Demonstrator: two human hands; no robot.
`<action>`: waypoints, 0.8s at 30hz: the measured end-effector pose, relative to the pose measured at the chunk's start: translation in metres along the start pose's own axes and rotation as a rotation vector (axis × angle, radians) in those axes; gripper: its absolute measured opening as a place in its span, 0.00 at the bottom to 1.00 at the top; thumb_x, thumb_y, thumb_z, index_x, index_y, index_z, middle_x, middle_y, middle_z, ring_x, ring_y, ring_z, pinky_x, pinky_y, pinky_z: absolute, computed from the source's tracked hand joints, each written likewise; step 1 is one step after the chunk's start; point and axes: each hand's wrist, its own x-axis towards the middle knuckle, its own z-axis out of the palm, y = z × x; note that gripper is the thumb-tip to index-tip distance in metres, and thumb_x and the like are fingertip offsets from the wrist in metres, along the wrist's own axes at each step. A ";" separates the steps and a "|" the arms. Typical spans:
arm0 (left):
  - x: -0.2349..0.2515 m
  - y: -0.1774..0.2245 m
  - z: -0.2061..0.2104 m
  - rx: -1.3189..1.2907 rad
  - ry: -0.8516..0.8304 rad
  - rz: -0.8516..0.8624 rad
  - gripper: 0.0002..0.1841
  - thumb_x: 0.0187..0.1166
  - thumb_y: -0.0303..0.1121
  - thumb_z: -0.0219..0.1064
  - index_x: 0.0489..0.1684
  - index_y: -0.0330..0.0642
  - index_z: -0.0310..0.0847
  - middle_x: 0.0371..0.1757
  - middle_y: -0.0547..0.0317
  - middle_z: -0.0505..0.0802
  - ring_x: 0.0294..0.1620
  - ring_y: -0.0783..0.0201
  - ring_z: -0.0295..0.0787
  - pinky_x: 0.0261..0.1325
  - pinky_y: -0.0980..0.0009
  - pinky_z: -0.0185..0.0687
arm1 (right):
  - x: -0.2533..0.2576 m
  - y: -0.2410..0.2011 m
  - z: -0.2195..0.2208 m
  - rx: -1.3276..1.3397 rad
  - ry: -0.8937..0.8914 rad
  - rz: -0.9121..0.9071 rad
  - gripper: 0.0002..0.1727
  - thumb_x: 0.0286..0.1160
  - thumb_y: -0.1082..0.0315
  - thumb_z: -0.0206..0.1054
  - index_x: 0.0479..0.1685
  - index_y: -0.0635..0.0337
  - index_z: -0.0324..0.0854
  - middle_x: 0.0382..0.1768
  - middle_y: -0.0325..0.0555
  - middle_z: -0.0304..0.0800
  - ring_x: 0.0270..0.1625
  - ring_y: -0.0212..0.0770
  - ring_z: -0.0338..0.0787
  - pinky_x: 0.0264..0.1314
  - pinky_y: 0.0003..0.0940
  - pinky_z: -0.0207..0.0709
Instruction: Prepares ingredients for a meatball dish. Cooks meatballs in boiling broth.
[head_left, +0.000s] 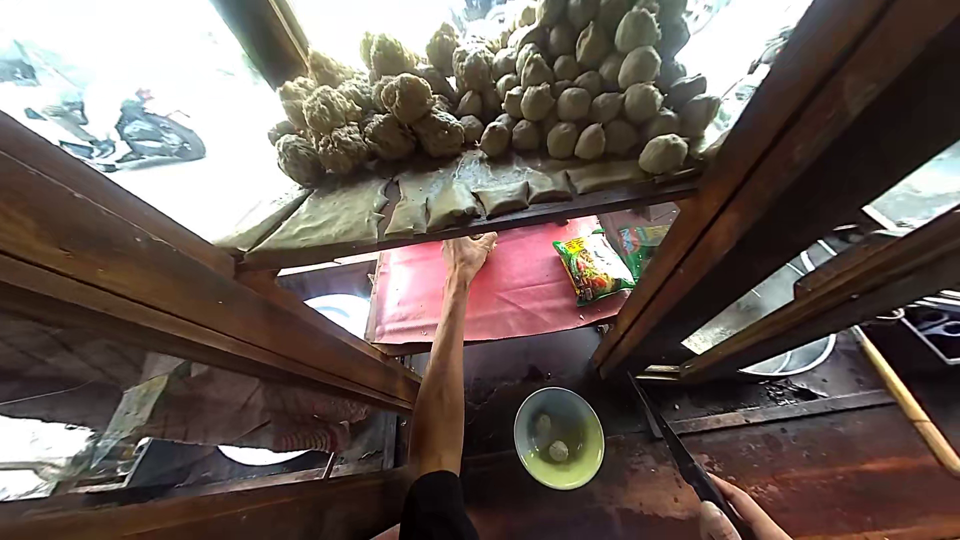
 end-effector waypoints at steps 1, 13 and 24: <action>-0.010 0.004 -0.003 -0.152 0.018 -0.076 0.27 0.77 0.45 0.74 0.61 0.27 0.83 0.52 0.37 0.93 0.54 0.45 0.92 0.64 0.45 0.82 | 0.002 -0.003 0.000 -0.003 -0.008 -0.036 0.25 0.88 0.63 0.58 0.73 0.74 0.74 0.33 0.44 0.88 0.26 0.26 0.82 0.31 0.24 0.79; -0.245 0.046 0.014 -1.560 -0.300 -0.618 0.29 0.92 0.55 0.31 0.62 0.40 0.71 0.45 0.43 0.90 0.37 0.55 0.92 0.38 0.66 0.90 | 0.031 -0.047 0.019 -0.242 0.023 -0.574 0.25 0.85 0.60 0.57 0.77 0.60 0.79 0.42 0.44 0.95 0.32 0.28 0.89 0.36 0.26 0.85; -0.304 0.074 0.034 -1.533 -0.143 -0.707 0.27 0.93 0.55 0.37 0.65 0.43 0.70 0.50 0.45 0.91 0.38 0.58 0.92 0.41 0.69 0.89 | 0.017 -0.030 0.009 -0.290 -0.004 -0.662 0.26 0.82 0.62 0.58 0.78 0.60 0.79 0.40 0.46 0.95 0.30 0.31 0.88 0.34 0.25 0.83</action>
